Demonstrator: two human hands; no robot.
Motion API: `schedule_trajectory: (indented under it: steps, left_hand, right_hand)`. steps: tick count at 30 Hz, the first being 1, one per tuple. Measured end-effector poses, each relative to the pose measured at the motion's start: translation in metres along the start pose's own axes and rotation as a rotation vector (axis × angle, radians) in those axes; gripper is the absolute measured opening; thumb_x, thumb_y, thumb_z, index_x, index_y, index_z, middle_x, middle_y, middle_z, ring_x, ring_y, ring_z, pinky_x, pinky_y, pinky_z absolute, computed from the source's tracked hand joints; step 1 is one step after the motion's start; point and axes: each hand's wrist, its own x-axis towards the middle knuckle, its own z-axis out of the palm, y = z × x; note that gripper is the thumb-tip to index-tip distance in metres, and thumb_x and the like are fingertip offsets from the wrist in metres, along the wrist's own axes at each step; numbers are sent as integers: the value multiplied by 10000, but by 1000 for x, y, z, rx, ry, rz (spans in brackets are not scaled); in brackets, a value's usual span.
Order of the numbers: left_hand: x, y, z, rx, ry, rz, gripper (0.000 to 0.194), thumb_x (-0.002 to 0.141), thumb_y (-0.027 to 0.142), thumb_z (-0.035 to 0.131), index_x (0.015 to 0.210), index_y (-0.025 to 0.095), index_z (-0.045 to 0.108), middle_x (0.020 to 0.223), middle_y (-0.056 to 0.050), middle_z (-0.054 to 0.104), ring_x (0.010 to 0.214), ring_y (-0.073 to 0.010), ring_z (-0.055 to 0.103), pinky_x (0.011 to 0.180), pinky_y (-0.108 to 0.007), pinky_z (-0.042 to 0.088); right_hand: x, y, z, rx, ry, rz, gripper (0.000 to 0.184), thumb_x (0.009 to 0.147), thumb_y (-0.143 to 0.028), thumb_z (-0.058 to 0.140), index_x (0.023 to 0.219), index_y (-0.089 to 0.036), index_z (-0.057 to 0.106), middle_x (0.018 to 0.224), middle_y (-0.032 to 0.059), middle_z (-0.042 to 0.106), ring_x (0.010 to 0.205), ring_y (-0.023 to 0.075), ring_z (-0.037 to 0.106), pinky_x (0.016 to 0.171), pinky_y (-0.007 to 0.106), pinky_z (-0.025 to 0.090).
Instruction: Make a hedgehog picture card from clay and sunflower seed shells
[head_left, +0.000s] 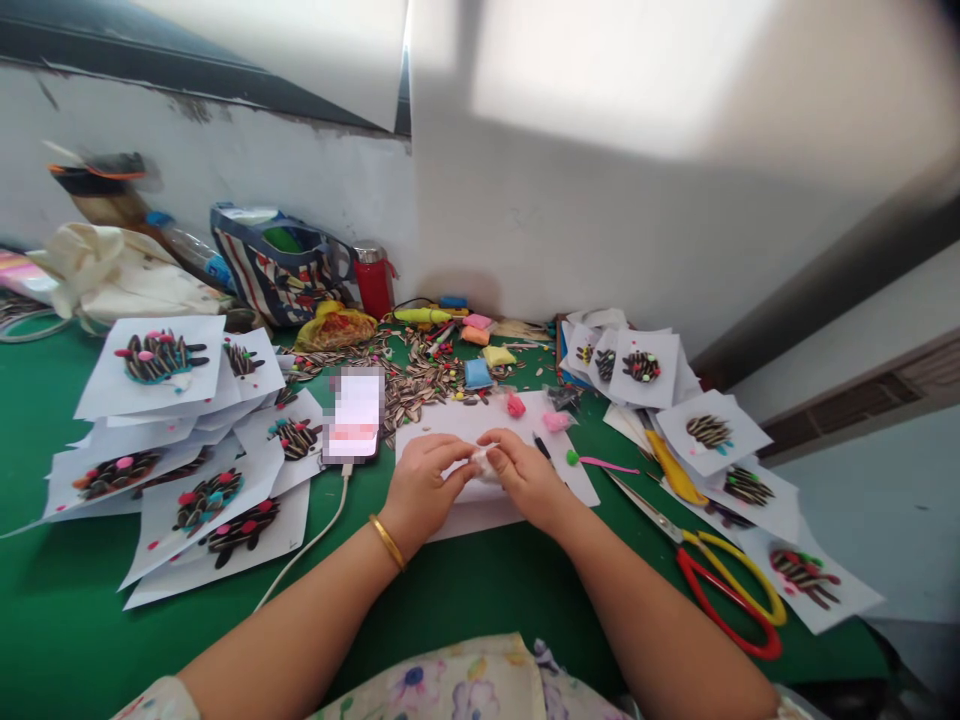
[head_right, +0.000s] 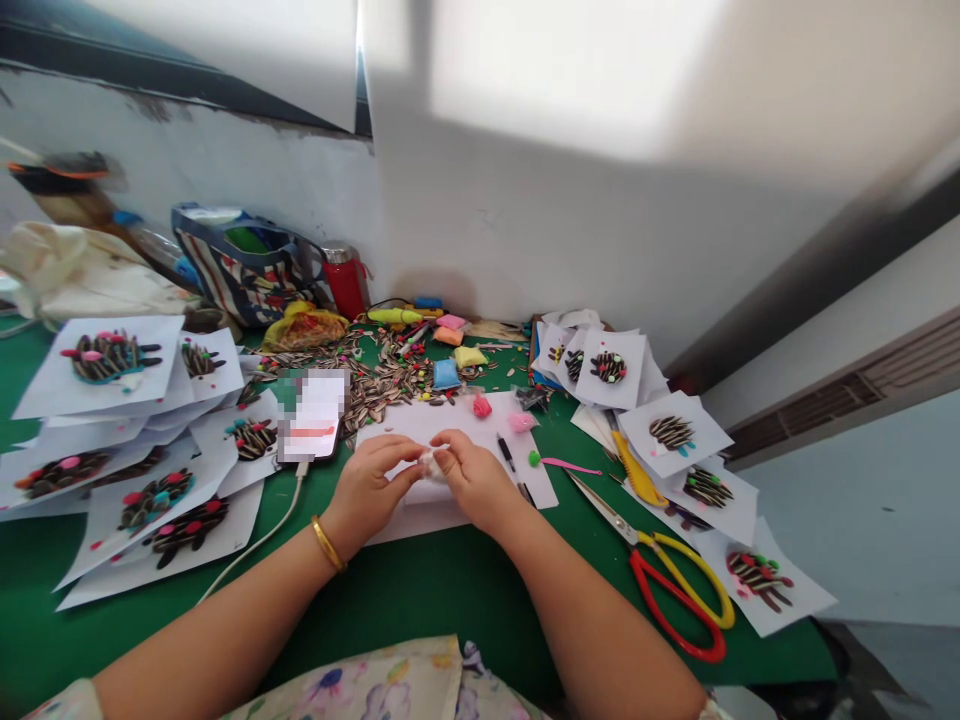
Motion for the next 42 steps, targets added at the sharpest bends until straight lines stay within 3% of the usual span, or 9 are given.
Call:
schedule_trajectory:
  steps: [6,13,18,27,32,38,42]
  left_hand:
    - [2,2,1,-66,-111,-106,109,847,321,635,877,238,699,836,-20,710,810,-192,629,808,-335,460]
    - [-1,0,3,-74,-41,-143,107,833,316,648,786,231,694,766,-8,689,755,-175,614,745,-307,458]
    - [-1,2,0,-60,-60,-97,131,859,340,617,874,243,703,817,-23,702,795,-185,615,769,-321,462]
    - [-2,3,-2,-68,-32,78,142,869,271,617,955,265,729,853,-39,703,826,-186,617,772,-318,470]
    - [-1,2,-3,-128,6,-6,95,869,272,625,875,237,713,827,-33,694,817,-184,614,769,-317,473]
    - [3,1,-4,-236,-112,2,176,845,245,662,1017,240,693,887,-27,678,842,-170,613,801,-308,481]
    - [3,-1,-2,-192,-137,28,115,856,232,645,956,229,700,864,-30,671,825,-165,609,778,-297,486]
  right_hand:
    - [1,-2,0,-10,-30,14,319,987,-442,350,1067,-223,567,906,10,649,801,167,588,711,283,414]
    - [2,0,-1,137,-5,63,329,967,-463,385,1057,-217,584,873,4,633,744,145,585,655,259,435]
    - [3,0,-1,338,-14,161,329,946,-493,418,1036,-217,574,784,-17,610,611,123,595,560,239,453]
    - [6,-5,2,556,-71,266,367,897,-557,467,940,-207,571,734,-8,627,580,136,624,450,214,424]
    - [7,-5,-1,590,-49,314,428,884,-601,459,992,-199,562,705,4,659,551,140,636,412,187,353]
    - [6,-2,-1,622,-52,334,425,875,-604,479,980,-200,560,697,-1,663,534,128,633,405,174,333]
    - [6,0,3,663,-82,335,426,868,-602,492,982,-197,560,699,2,670,540,132,640,400,171,325]
